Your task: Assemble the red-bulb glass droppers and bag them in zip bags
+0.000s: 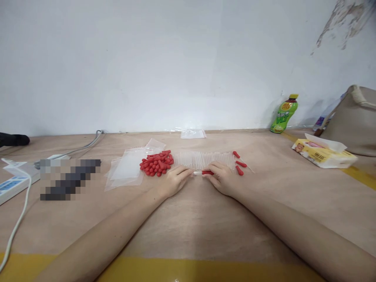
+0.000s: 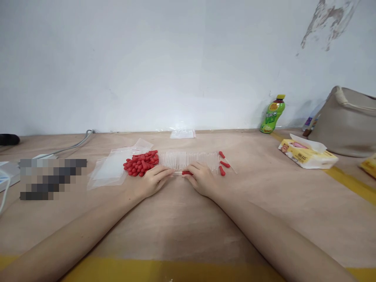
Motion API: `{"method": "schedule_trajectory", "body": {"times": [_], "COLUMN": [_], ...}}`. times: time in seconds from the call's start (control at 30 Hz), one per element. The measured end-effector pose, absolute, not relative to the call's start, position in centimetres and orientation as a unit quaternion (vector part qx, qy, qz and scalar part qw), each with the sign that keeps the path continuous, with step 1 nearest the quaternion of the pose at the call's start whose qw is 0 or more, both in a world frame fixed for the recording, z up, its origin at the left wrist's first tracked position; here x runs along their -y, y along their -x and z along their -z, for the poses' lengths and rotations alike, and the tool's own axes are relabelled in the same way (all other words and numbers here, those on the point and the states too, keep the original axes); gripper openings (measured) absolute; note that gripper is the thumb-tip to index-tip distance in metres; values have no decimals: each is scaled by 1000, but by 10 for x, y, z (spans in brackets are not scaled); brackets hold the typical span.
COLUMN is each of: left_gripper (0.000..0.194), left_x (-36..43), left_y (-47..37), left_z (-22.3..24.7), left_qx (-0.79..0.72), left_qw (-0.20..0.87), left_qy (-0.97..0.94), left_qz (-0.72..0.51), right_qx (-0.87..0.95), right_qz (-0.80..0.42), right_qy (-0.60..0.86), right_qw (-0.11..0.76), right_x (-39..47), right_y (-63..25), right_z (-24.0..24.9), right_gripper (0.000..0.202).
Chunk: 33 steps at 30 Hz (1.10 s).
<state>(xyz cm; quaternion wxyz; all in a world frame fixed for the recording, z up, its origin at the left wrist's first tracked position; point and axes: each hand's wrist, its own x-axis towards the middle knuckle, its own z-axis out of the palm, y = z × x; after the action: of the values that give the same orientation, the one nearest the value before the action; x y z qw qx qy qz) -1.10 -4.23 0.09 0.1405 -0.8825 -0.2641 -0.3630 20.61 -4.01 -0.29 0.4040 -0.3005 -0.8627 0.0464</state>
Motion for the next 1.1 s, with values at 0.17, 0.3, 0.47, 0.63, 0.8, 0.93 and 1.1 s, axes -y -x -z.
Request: {"method": "schedule_trajectory", "body": {"times": [0.17, 0.3, 0.47, 0.63, 0.8, 0.93, 1.1], "left_gripper": [18, 19, 19, 18, 17, 18, 18], "left_x": [44, 48, 49, 48, 49, 49, 48], "left_y": [13, 12, 13, 13, 10, 8, 6], "left_z": [-2, -3, -1, 2, 1, 0, -2], "left_qx": [296, 292, 275, 279, 289, 301, 312], "left_qw": [101, 78, 78, 70, 46, 26, -4], "left_qy": [878, 886, 891, 888, 888, 886, 885], "left_qz": [363, 352, 351, 358, 354, 353, 345], "right_qx": [832, 843, 861, 874, 874, 878, 876], "right_qz": [-130, -139, -123, -106, -101, -94, -110], "right_qy": [331, 320, 306, 297, 294, 296, 295], "right_qw": [425, 410, 388, 368, 372, 365, 366], "right_x": [40, 42, 46, 48, 49, 50, 48], "right_y": [-209, -209, -210, -208, -205, -204, -204], "right_z": [3, 2, -1, -3, -3, -3, -4], "right_gripper": [6, 6, 6, 7, 6, 7, 10]}}
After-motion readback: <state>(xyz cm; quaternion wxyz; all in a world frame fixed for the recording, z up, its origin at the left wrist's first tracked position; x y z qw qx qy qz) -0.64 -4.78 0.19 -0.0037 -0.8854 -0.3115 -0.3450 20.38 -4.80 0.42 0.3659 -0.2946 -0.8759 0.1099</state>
